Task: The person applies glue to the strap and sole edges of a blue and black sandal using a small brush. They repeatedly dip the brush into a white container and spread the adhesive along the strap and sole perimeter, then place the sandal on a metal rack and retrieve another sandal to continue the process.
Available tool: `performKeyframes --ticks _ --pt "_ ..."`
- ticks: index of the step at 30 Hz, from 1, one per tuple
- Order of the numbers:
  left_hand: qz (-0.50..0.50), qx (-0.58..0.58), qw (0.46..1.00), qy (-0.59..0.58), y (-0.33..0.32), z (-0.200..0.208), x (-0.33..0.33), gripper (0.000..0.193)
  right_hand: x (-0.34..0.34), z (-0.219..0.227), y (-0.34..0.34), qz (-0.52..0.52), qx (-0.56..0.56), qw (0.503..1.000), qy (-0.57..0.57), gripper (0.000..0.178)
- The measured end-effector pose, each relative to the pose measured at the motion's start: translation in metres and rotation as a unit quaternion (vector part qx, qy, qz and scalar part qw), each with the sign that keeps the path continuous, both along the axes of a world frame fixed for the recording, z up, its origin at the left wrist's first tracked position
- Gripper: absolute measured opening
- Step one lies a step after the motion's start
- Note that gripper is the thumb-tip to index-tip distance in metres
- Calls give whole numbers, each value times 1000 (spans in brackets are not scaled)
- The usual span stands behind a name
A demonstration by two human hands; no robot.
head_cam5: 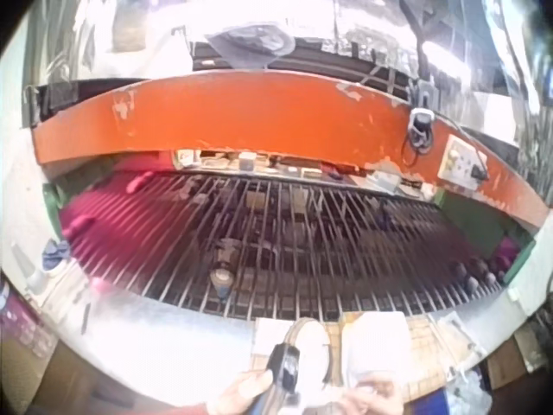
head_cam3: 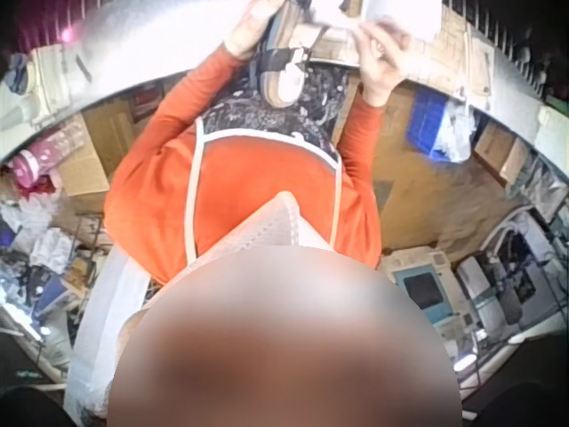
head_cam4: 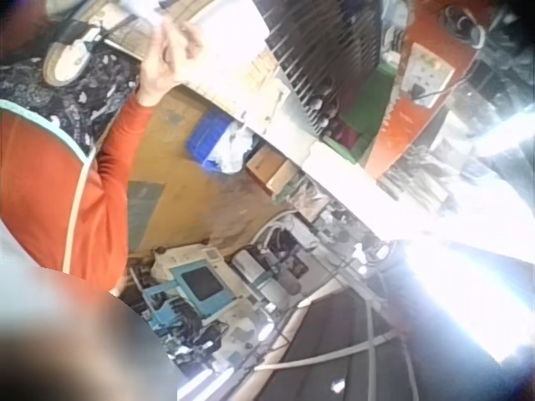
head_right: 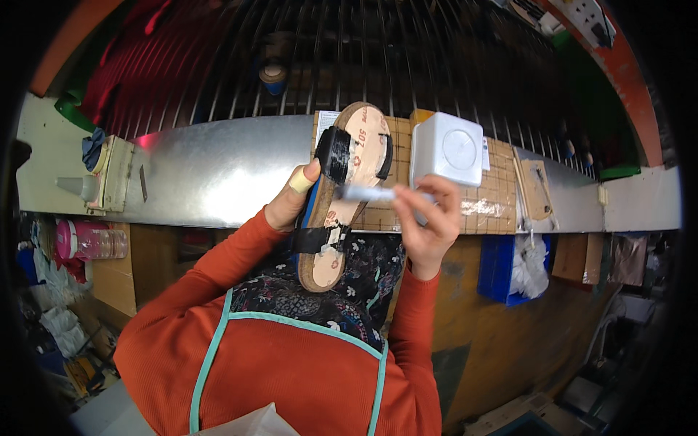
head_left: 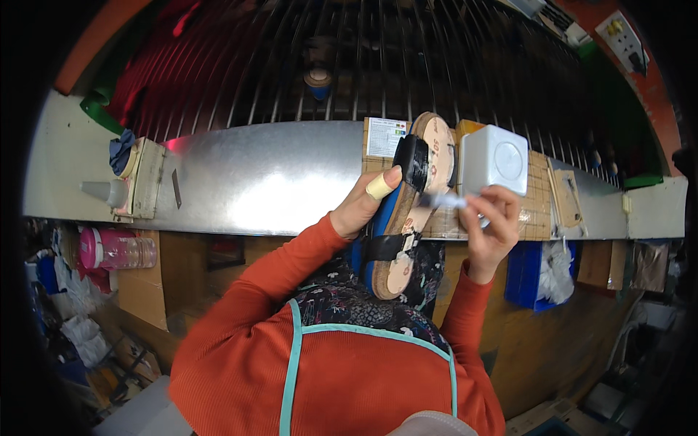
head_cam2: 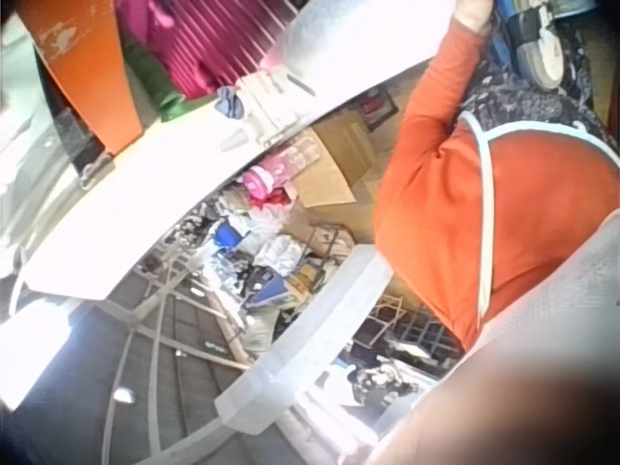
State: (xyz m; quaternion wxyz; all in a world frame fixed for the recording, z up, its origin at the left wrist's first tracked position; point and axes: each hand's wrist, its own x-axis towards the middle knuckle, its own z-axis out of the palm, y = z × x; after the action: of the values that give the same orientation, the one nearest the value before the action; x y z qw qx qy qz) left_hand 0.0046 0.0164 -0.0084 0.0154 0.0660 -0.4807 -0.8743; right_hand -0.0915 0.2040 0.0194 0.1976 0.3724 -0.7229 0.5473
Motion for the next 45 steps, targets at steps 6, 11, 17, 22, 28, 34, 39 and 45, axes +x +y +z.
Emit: performKeyframes --ticks 6,11,17,22,28,34,39,45 --pt "7 21 1000 -4 -3 -3 -2 77 31 -8 -2 -68 50 995 -58 17" --pt "41 17 999 -16 -8 -13 3 74 50 -8 1 13 -5 986 -167 15" --pt "51 -36 998 -17 -8 -11 8 70 54 -11 -10 -63 21 989 -135 17" --pt "97 -68 993 -24 -6 -8 10 68 51 -10 -20 -125 52 990 -47 21" --pt "93 -72 993 -7 -11 -9 11 69 46 -8 -26 -172 82 980 59 24" --pt "69 -35 997 -3 -15 -8 10 70 36 -14 -24 -70 35 997 -15 23" --pt "76 -41 996 -10 -20 -8 7 69 34 -16 -15 -25 78 997 -8 21" --pt "75 -61 995 -12 -26 -9 3 69 33 -13 -10 -5 103 995 -13 19"
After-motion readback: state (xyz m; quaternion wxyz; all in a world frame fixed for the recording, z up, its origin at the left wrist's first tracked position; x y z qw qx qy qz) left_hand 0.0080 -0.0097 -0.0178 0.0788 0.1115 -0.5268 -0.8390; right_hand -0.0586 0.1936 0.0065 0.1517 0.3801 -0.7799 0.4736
